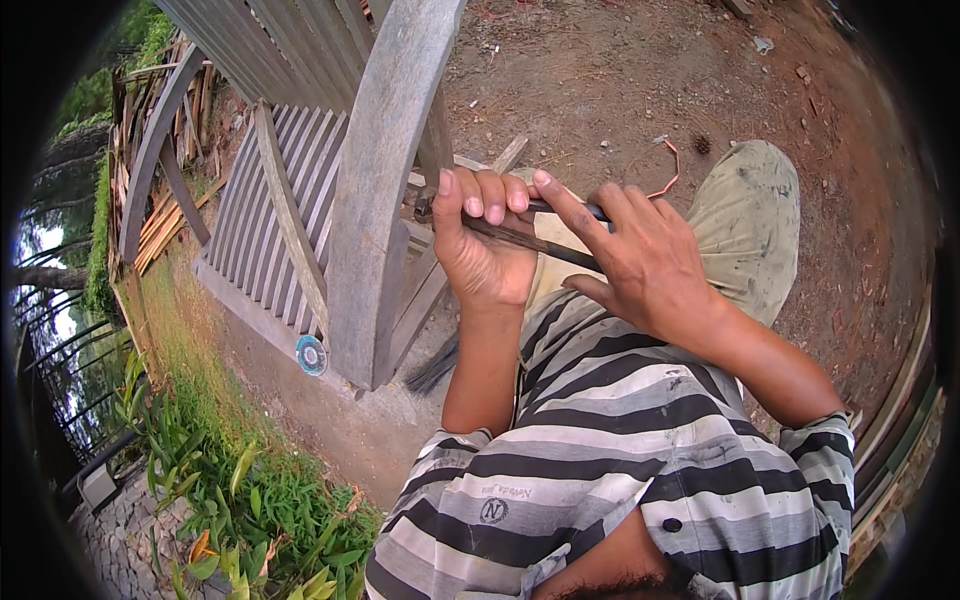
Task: The person is repairing a wooden chair by removing a nail with pliers, inserting a wooden dowel, and applying glue to secure the joint.
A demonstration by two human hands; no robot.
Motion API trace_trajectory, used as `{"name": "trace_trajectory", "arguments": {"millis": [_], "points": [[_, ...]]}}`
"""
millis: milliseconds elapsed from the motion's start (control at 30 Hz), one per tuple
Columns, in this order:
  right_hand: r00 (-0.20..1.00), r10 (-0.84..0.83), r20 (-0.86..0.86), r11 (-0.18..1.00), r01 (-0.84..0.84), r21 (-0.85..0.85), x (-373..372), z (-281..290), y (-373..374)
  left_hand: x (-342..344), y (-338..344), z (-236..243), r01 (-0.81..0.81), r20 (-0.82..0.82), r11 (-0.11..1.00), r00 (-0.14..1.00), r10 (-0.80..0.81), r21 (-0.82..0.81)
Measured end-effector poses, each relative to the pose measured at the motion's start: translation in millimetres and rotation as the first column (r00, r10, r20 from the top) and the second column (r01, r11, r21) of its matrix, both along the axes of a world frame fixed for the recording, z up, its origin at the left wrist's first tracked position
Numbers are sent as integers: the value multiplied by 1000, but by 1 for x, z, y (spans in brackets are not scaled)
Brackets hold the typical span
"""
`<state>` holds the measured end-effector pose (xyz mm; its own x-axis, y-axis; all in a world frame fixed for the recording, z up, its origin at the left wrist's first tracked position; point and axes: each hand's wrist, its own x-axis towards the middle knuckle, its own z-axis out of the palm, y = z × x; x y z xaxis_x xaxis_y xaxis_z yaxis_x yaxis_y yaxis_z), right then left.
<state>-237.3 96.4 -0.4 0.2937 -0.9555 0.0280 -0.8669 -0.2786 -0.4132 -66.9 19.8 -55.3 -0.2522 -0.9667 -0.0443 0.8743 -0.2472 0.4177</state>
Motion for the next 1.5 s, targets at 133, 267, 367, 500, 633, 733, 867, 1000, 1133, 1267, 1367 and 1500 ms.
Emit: {"name": "trace_trajectory", "arguments": {"millis": [133, 267, 367, 500, 633, 733, 867, 1000, 1133, 1267, 1367, 1500], "points": [[934, -52, 355, 894, -115, 434, -12, 7, -25, 5, -13, -17, 143, -210, 974, 961, -179, -179], [889, -102, 447, 783, -206, 588, -12, 4, -32, -5, -28, -32, 175, -435, 855, 800, -413, -489], [958, -34, 285, 883, -105, 457, -7, 9, -28, -4, -17, -22, 58, -281, 953, 949, -146, -298], [994, -16, -111, 999, 21, 37, 1, 15, -14, -4, 3, -7, -340, 130, 939, 930, 344, -53], [998, -43, 36, 994, 46, -95, 4, -15, -2, 7, 12, 6, -439, 377, 899, 831, 408, -5], [999, -49, -10, 984, 46, -172, 11, -28, 1, 4, 16, 15, -445, 373, 893, 841, 391, 70], [998, -35, 54, 999, 36, -18, 16, -26, -2, 9, 20, 18, -427, 334, 900, 864, 376, 93], [936, -24, 352, 977, -53, 206, 9, -34, 2, 22, 15, -1, -404, 346, 913, 865, 364, 51], [919, 18, 394, 938, -152, 313, 0, -36, 12, 29, 12, -5, -430, 371, 897, 854, 365, 106], [853, -138, 503, 889, -118, 443, -20, -56, 14, 35, 7, -18, -355, 266, 934, 896, 355, -50], [615, -615, 493, 664, 69, 744, -32, -77, 1, 36, 6, -18, -337, 231, 941, 913, 337, -39], [692, -618, 374, 693, 255, 674, -59, -119, -13, 36, 5, -18, -282, 128, 957, 949, 288, -66]]}}
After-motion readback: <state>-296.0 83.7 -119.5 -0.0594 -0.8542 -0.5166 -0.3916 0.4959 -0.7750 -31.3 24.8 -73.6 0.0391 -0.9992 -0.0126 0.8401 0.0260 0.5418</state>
